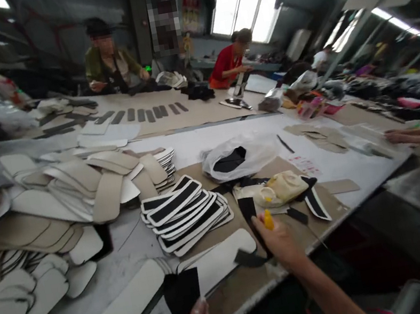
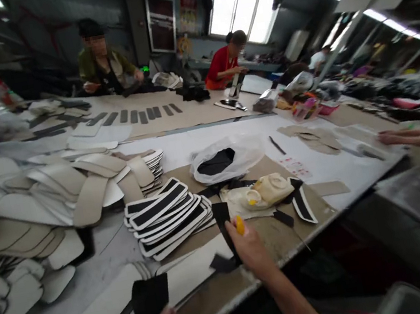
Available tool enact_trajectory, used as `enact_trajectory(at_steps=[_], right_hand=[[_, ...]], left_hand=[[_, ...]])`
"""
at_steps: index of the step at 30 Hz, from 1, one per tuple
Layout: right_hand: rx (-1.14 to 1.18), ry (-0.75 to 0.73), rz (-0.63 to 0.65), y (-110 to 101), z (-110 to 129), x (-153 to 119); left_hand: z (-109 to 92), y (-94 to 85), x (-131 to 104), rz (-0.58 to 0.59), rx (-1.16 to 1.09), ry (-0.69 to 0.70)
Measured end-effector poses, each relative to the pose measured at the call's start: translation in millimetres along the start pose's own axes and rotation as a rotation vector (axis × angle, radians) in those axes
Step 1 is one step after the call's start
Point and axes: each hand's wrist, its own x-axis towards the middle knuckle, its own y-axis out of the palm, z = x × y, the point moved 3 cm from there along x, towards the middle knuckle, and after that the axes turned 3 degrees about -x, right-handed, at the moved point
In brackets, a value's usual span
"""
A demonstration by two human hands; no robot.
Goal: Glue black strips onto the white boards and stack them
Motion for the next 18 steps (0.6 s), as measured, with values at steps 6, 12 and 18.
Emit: enact_trajectory(at_steps=[6,12,18], right_hand=[[-0.723,-0.278,0.668,20,-5,-1],[-0.967,-0.473,0.92,94,-2,-8],[-1.063,-0.543,1.001,133,-15,1]], left_hand=[[30,-23.7,10,-0.278,-0.298,-0.194],[33,-17.7,27,-0.353,-0.227,-0.17],[44,-18.3,43,-0.419,-0.197,-0.172]])
